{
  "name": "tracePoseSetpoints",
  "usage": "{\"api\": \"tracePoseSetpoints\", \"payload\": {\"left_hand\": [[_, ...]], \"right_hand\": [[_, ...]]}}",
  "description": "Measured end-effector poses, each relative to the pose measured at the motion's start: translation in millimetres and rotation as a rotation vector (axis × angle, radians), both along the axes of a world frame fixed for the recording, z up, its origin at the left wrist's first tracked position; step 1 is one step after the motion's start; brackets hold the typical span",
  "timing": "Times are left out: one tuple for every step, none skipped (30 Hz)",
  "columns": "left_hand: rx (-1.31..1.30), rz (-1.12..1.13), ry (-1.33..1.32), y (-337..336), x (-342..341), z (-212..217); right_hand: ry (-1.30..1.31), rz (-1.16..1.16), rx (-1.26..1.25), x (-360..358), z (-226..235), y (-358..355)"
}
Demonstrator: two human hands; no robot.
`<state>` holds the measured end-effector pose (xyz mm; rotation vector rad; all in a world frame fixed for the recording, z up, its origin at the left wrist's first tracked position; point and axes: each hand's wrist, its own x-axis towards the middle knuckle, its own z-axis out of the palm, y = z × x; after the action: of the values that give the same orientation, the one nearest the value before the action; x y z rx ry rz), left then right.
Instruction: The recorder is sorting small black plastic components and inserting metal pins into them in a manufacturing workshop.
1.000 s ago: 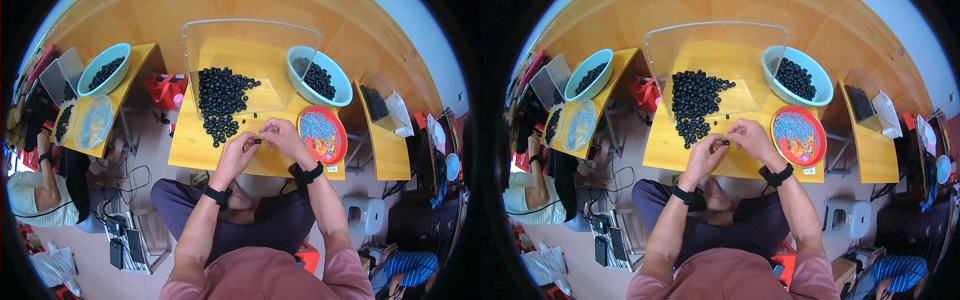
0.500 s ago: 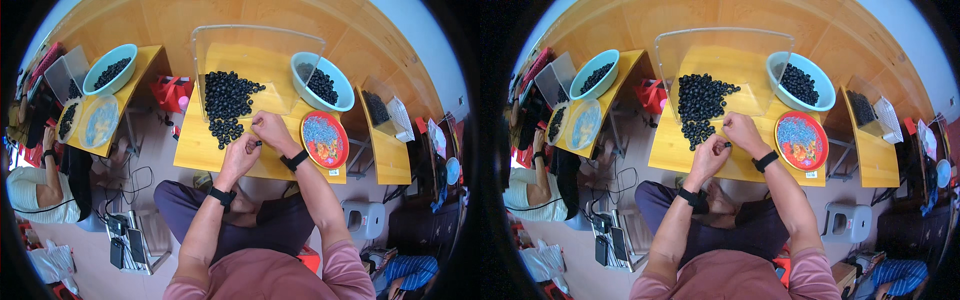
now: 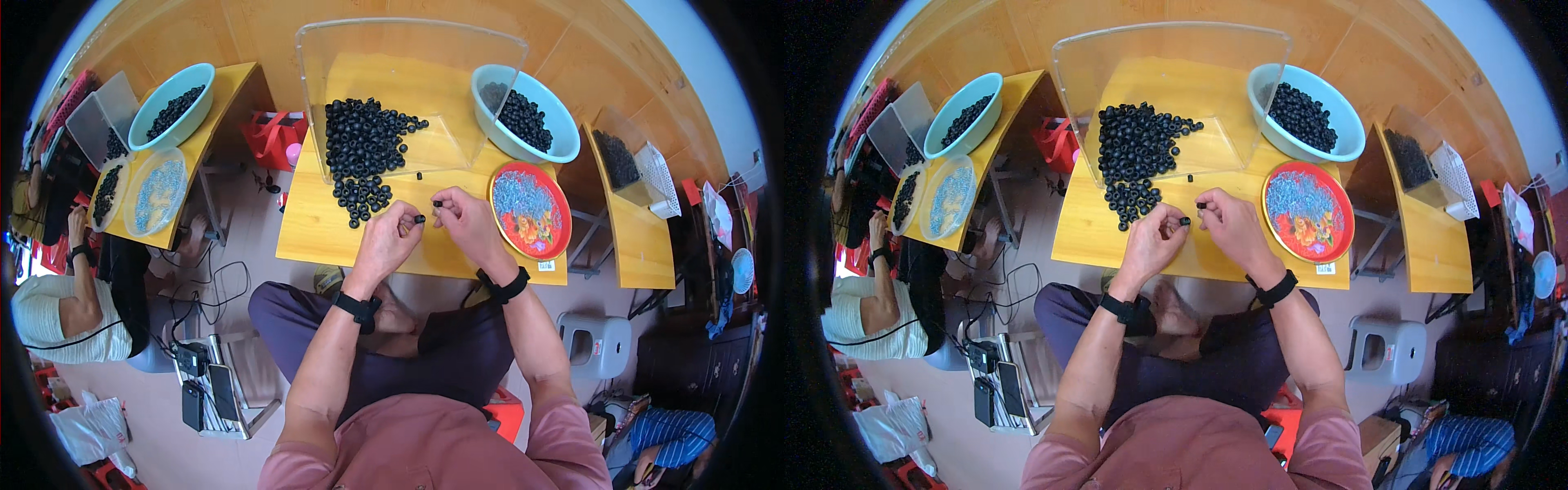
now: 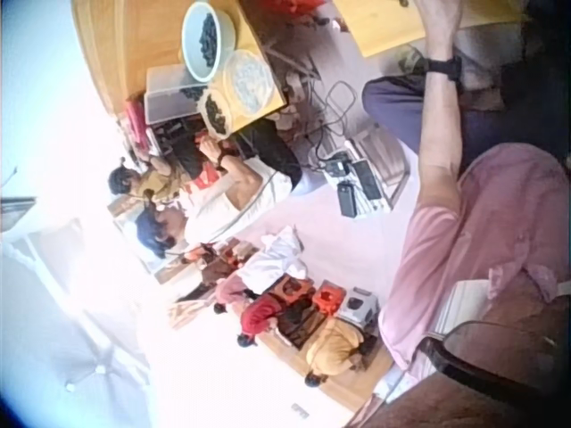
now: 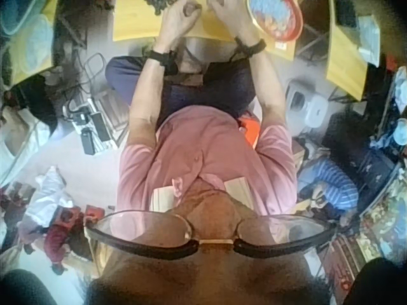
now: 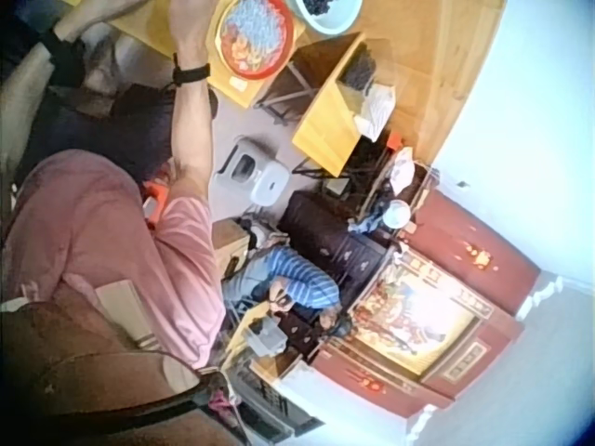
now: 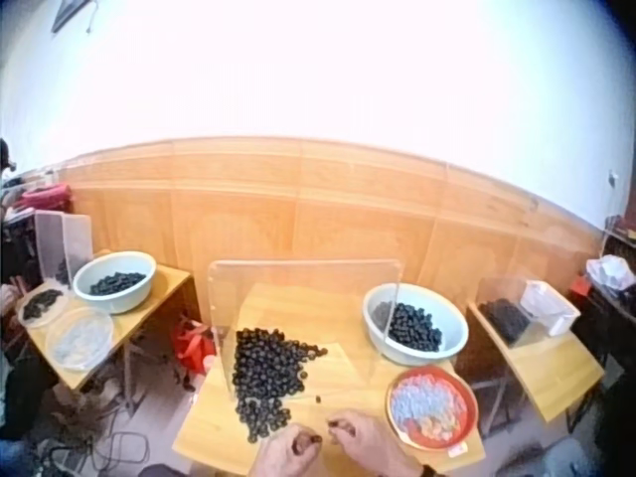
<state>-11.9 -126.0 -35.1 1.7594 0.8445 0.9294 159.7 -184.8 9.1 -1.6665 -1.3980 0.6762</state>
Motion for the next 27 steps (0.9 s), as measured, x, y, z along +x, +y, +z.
{"api": "tracePoseSetpoints", "payload": {"left_hand": [[-0.001, -0.004, 0.001, 0, 1, -1], [0.012, -0.007, -0.002, 0, 1, -1], [0.024, -0.009, -0.004, 0, 1, -2], [0.024, -0.012, -0.002, 0, 1, -2], [0.018, -0.013, -0.003, 0, 1, -3], [0.011, -0.013, -0.004, 0, 0, -3], [0.011, -0.014, -0.003, 0, 0, -2], [0.020, -0.016, 0.008, 0, -1, -2], [0.029, -0.018, 0.018, 0, -1, -1], [0.028, -0.019, 0.018, 0, -1, -1], [0.030, -0.021, 0.028, 0, 0, 0], [0.031, -0.021, 0.039, 0, -1, 1], [0.030, -0.020, 0.040, 0, -1, 2], [0.023, -0.022, 0.052, 0, -2, 3], [0.016, -0.025, 0.064, 0, -2, 3], [0.015, -0.025, 0.063, 0, -2, 3], [0.017, -0.024, 0.060, 0, -2, 2], [0.020, -0.024, 0.056, 0, -1, 2], [0.020, -0.025, 0.055, 0, -1, 3], [0.022, -0.031, 0.046, 0, -1, 3], [0.024, -0.034, 0.038, 0, -1, 2], [0.023, -0.032, 0.038, 0, -2, 1], [0.021, -0.037, 0.031, 1, -2, 1], [0.019, -0.043, 0.022, 1, -2, 1], [0.019, -0.043, 0.022, 1, -2, 0], [0.024, -0.039, 0.020, 1, -2, 0], [0.028, -0.036, 0.019, 0, -2, 1]], "right_hand": [[-0.034, 0.011, 0.029, 0, -3, -3], [-0.069, 0.022, 0.057, 1, -5, -4], [-0.067, 0.020, 0.057, 1, -7, -5], [-0.247, 0.074, 0.144, 2, -9, -4], [-0.427, 0.128, 0.231, 2, -10, -4], [-0.426, 0.127, 0.231, 2, -12, -5], [-0.436, 0.138, 0.224, 0, -13, -6], [-0.446, 0.150, 0.218, -1, -14, -7], [-0.446, 0.149, 0.217, -3, -14, -8], [-0.438, 0.146, 0.218, -4, -13, -9], [-0.430, 0.143, 0.219, -5, -12, -9], [-0.429, 0.144, 0.218, -6, -10, -9], [-0.422, 0.145, 0.226, -6, -8, -9], [-0.415, 0.147, 0.234, -7, -8, -9], [-0.416, 0.147, 0.233, -7, -7, -9], [-0.419, 0.146, 0.231, -7, -7, -9], [-0.423, 0.144, 0.229, -7, -7, -9], [-0.424, 0.144, 0.228, -7, -8, -10], [-0.440, 0.128, 0.236, -6, -9, -10], [-0.456, 0.112, 0.243, -6, -9, -11], [-0.455, 0.114, 0.243, -8, -8, -11], [-0.411, 0.069, 0.169, -10, -6, -12], [-0.367, 0.024, 0.094, -12, -4, -13], [-0.368, 0.024, 0.094, -12, -3, -13], [-0.388, 0.058, 0.136, -10, -2, -14], [-0.407, 0.093, 0.179, -9, -1, -14], [-0.408, 0.092, 0.178, -8, -1, -14]]}}
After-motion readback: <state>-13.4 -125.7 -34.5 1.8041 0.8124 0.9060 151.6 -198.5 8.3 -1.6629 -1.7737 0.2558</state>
